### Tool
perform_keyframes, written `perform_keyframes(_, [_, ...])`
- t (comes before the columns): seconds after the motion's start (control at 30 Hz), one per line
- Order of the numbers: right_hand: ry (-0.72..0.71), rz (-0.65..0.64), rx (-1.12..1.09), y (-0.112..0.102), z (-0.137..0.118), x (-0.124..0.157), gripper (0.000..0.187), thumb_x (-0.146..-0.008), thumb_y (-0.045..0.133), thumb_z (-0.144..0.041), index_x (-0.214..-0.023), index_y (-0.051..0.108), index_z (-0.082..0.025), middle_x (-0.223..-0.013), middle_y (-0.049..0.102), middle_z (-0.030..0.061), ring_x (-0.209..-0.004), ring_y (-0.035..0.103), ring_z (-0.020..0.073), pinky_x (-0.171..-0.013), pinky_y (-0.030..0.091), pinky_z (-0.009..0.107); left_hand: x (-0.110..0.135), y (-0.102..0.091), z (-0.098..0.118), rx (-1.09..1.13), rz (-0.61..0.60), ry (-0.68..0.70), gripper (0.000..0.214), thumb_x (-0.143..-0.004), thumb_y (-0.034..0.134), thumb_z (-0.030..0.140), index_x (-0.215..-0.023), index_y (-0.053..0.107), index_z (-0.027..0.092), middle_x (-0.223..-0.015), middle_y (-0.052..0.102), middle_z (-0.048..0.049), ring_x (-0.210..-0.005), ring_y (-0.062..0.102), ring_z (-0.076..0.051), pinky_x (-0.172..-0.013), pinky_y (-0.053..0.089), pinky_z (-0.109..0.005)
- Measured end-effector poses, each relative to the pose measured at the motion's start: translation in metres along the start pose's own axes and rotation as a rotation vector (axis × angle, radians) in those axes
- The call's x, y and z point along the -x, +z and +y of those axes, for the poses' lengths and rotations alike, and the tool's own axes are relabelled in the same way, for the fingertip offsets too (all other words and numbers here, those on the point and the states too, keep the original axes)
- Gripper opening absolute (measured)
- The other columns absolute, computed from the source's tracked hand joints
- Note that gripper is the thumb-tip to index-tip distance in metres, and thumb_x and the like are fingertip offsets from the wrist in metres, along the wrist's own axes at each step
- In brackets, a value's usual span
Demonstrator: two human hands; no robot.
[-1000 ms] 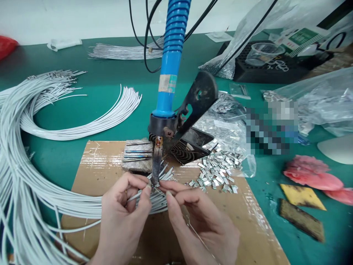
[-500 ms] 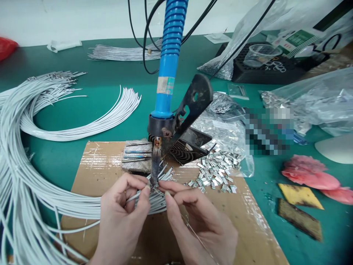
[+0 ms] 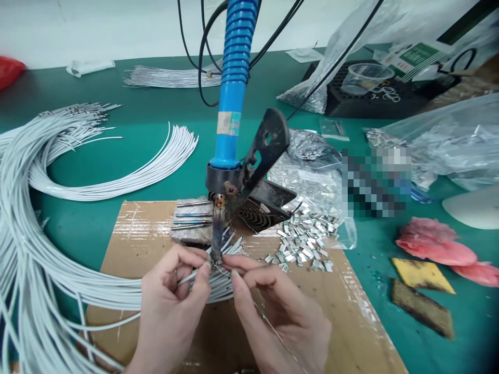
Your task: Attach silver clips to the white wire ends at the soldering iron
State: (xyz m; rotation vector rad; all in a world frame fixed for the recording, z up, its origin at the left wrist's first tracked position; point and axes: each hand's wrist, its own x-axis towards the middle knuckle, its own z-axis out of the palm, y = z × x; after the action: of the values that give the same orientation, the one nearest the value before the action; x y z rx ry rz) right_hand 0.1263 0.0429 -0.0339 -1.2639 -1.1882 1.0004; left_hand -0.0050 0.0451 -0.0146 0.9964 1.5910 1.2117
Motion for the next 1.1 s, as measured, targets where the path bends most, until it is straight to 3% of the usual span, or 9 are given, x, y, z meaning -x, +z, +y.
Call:
perform_keyframes(0.13, [-0.004, 0.000, -0.007, 0.0004, 0.0004, 0.0000, 0.018, -0.089, 0.069, -0.017, -0.074, 0.064, -0.025, -0.102, 0.082, -0.0003, -0.095, 0.079, 0.0154, -0.082, 0.057, 0.020, -0.0012, 0.0021, 0.0038, 0.006, 0.049, 0.023, 0.015, -0.081, 0.071, 0.013, -0.069, 0.066, 0.020, -0.073, 0.076, 0.0015, -0.063, 0.067, -0.009, -0.058, 0.052, -0.012])
perform_keyframes(0.43, [-0.008, 0.010, 0.006, 0.0006, 0.0003, 0.0000, 0.017, -0.088, 0.070, -0.017, -0.073, 0.065, -0.024, -0.100, 0.082, 0.0022, -0.092, 0.079, 0.0168, -0.080, 0.058, 0.021, 0.0005, -0.0009, -0.0024, -0.005, 0.001, 0.005, 0.016, -0.089, 0.068, 0.015, -0.074, 0.066, 0.021, -0.080, 0.078, 0.0013, -0.069, 0.070, -0.009, -0.064, 0.054, -0.012])
perform_keyframes(0.93, [-0.021, 0.007, 0.013, -0.0002, 0.0005, -0.0005, 0.018, -0.087, 0.071, -0.015, -0.073, 0.065, -0.024, -0.097, 0.082, 0.0005, -0.092, 0.080, 0.0156, -0.080, 0.058, 0.019, 0.0012, -0.0024, -0.0044, 0.011, -0.003, 0.018, 0.016, -0.089, 0.068, 0.013, -0.075, 0.067, 0.021, -0.080, 0.077, 0.0024, -0.070, 0.071, -0.008, -0.065, 0.053, -0.010])
perform_keyframes(1.1, [-0.020, 0.003, 0.021, -0.0001, -0.0011, -0.0014, 0.018, -0.087, 0.071, -0.017, -0.071, 0.065, -0.022, -0.098, 0.083, 0.0053, -0.091, 0.080, 0.0184, -0.077, 0.060, 0.022, 0.0002, -0.0023, -0.0028, -0.002, 0.001, 0.015, 0.015, -0.089, 0.068, 0.014, -0.075, 0.067, 0.021, -0.079, 0.077, 0.0020, -0.067, 0.069, -0.009, -0.063, 0.054, -0.012])
